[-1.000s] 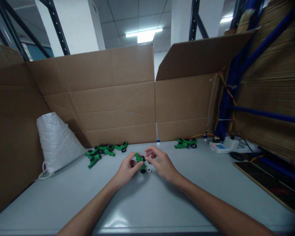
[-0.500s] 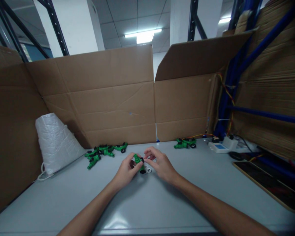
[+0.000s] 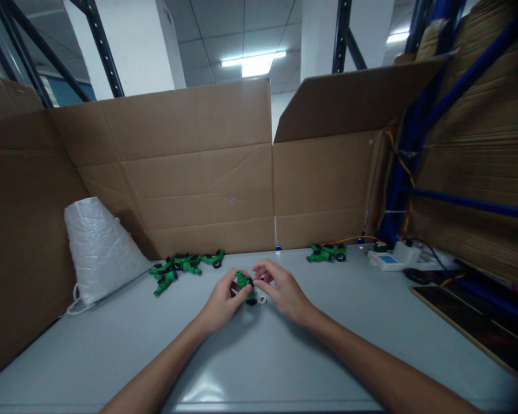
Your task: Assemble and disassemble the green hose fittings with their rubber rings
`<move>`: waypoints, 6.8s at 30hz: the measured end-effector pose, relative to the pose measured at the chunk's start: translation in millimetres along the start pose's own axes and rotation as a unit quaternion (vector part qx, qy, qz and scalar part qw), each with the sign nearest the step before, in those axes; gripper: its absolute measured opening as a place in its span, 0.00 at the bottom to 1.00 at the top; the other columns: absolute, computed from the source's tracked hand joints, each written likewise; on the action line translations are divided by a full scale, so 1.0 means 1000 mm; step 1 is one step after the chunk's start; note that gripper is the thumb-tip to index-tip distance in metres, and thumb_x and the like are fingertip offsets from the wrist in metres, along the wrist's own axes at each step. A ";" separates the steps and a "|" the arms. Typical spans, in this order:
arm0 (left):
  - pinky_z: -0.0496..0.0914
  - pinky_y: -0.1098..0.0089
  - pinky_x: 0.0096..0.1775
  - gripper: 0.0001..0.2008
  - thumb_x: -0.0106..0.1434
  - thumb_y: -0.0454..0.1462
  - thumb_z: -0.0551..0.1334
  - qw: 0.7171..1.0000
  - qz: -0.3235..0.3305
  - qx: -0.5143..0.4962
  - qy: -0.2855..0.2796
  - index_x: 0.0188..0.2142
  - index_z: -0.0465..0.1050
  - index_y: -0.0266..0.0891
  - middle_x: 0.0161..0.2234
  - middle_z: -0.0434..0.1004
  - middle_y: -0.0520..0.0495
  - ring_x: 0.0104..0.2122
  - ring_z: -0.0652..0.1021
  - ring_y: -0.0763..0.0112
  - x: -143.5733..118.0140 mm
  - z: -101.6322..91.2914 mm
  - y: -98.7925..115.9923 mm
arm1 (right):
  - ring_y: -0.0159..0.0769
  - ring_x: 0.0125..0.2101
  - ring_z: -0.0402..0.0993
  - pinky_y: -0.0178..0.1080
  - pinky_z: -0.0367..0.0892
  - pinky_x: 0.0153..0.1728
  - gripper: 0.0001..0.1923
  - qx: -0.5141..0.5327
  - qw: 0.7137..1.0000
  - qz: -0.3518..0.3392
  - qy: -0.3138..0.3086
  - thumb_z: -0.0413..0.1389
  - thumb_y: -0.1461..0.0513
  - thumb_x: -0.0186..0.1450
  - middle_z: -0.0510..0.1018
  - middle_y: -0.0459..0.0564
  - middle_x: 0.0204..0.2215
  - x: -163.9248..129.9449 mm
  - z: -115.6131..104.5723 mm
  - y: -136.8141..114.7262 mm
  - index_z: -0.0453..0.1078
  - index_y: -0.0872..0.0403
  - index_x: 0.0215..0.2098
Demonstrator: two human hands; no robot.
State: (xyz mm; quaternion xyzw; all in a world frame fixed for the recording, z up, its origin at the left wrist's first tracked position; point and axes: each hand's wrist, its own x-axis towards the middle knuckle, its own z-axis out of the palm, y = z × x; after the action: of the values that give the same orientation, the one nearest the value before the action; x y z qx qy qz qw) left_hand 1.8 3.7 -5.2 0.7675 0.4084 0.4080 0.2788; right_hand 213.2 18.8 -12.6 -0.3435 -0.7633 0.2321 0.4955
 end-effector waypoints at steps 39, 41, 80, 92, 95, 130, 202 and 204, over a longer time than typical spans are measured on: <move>0.67 0.70 0.37 0.17 0.70 0.49 0.65 1.000 0.010 0.004 0.005 0.46 0.76 0.39 0.38 0.76 0.47 0.36 0.74 0.66 0.000 0.000 -0.002 | 0.37 0.32 0.72 0.37 0.64 0.35 0.05 0.027 0.998 0.022 -0.057 0.56 0.59 0.72 0.76 0.43 0.30 -0.001 0.003 0.003 0.71 0.50 0.37; 0.67 0.70 0.38 0.17 0.69 0.50 0.66 1.000 0.006 -0.010 0.006 0.46 0.76 0.38 0.38 0.76 0.47 0.37 0.74 0.66 0.001 0.001 -0.005 | 0.37 0.31 0.72 0.36 0.64 0.35 0.06 0.022 0.998 0.022 -0.057 0.55 0.59 0.73 0.76 0.43 0.30 -0.001 0.003 0.004 0.70 0.50 0.37; 0.70 0.75 0.30 0.23 0.62 0.51 0.72 0.984 -0.054 -0.162 0.045 0.47 0.72 0.39 0.43 0.75 0.48 0.29 0.75 0.75 0.008 0.002 -0.017 | 0.38 0.40 0.73 0.38 0.64 0.44 0.06 -0.094 0.992 -0.034 -0.072 0.53 0.61 0.76 0.77 0.48 0.38 -0.006 0.007 0.004 0.70 0.51 0.41; 0.72 0.72 0.36 0.21 0.59 0.51 0.73 0.975 -0.092 -0.185 0.084 0.42 0.76 0.39 0.39 0.79 0.48 0.34 0.78 0.69 0.012 -0.005 -0.012 | 0.39 0.41 0.73 0.39 0.63 0.45 0.03 -0.148 0.988 -0.014 -0.040 0.54 0.62 0.75 0.78 0.47 0.39 -0.004 0.003 0.005 0.69 0.50 0.42; 0.71 0.71 0.39 0.21 0.58 0.50 0.74 0.980 -0.070 -0.142 0.123 0.42 0.78 0.38 0.38 0.80 0.48 0.37 0.78 0.67 0.014 -0.008 -0.018 | 0.40 0.42 0.73 0.39 0.61 0.44 0.04 -0.199 0.978 0.004 -0.057 0.54 0.62 0.75 0.79 0.47 0.38 -0.004 0.003 0.011 0.69 0.51 0.40; 0.67 0.68 0.37 0.20 0.53 0.50 0.75 0.993 -0.084 0.082 0.032 0.37 0.79 0.39 0.32 0.80 0.49 0.33 0.76 0.63 0.013 -0.020 -0.046 | 0.49 0.47 0.72 0.45 0.58 0.44 0.07 -0.418 0.901 0.074 -0.092 0.52 0.62 0.76 0.82 0.55 0.44 -0.001 -0.013 0.030 0.73 0.53 0.44; 0.72 0.68 0.37 0.09 0.66 0.40 0.65 0.977 -0.049 0.189 0.079 0.44 0.79 0.41 0.41 0.84 0.47 0.35 0.80 0.64 0.010 -0.021 -0.050 | 0.45 0.52 0.68 0.45 0.62 0.56 0.11 -0.173 0.951 -0.092 -0.240 0.61 0.59 0.72 0.77 0.52 0.50 -0.011 -0.003 0.001 0.76 0.49 0.53; 0.71 0.68 0.37 0.08 0.66 0.40 0.65 0.976 -0.054 0.193 0.079 0.43 0.79 0.41 0.41 0.84 0.47 0.34 0.80 0.65 0.010 -0.021 -0.049 | 0.46 0.53 0.68 0.46 0.62 0.56 0.12 -0.178 0.948 -0.092 -0.249 0.60 0.59 0.73 0.77 0.52 0.52 -0.013 0.001 0.002 0.76 0.48 0.54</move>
State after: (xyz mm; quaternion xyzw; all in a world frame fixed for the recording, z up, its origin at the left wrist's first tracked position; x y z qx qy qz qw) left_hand -32.4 39.8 -28.0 0.7492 0.5409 0.3651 0.1134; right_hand 216.3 10.2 -21.7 -0.2858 -0.9196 0.1243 0.2393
